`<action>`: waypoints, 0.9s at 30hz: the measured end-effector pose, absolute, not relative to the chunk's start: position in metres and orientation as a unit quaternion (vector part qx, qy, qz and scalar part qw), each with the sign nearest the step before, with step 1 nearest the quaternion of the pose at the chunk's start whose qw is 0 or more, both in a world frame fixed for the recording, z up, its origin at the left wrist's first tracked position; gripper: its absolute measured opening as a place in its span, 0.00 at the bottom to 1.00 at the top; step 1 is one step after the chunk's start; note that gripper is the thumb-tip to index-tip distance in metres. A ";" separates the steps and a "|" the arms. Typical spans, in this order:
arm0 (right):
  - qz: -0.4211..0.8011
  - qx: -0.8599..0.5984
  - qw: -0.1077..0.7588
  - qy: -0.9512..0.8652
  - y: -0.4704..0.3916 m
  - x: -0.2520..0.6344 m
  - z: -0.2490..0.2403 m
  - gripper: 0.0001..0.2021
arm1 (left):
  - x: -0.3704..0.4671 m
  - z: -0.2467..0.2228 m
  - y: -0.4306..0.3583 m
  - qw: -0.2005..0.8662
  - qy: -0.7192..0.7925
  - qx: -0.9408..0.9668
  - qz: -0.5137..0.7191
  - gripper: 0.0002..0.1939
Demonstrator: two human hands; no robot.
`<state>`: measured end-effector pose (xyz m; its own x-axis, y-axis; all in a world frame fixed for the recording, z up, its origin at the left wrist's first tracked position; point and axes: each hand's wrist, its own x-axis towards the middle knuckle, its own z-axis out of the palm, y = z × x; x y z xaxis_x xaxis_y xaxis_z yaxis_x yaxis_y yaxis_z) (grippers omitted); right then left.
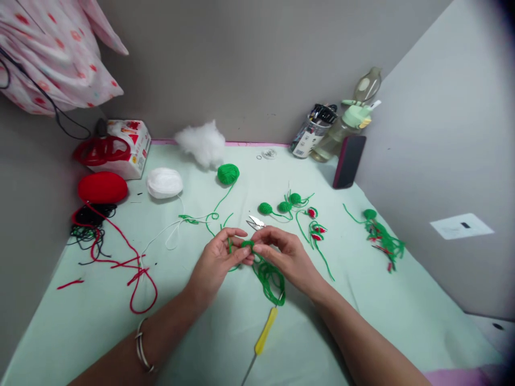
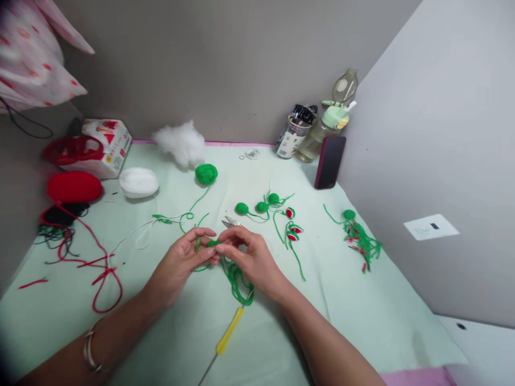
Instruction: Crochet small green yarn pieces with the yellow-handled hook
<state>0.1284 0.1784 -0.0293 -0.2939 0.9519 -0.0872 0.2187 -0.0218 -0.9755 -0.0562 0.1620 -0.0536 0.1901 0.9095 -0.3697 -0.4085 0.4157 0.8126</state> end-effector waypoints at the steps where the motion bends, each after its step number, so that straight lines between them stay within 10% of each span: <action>1: 0.556 -0.474 0.342 -0.591 0.178 0.127 -0.029 0.15 | -0.055 -0.053 0.161 0.719 0.436 0.288 0.458 0.20; 19: 0.367 -0.561 0.285 -0.685 0.201 0.197 -0.001 0.05 | -0.082 -0.017 0.170 0.628 0.450 0.327 0.544 0.15; 27: 0.541 -0.054 0.046 -0.838 0.097 0.144 0.039 0.10 | -0.095 0.017 0.163 0.599 0.425 0.400 0.548 0.15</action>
<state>0.1444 0.0972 0.0388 -0.9898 0.1412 0.0193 0.0406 0.4091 -0.9116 -0.0952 0.1634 0.0167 0.0367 0.9968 -0.0709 -0.3171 0.0789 0.9451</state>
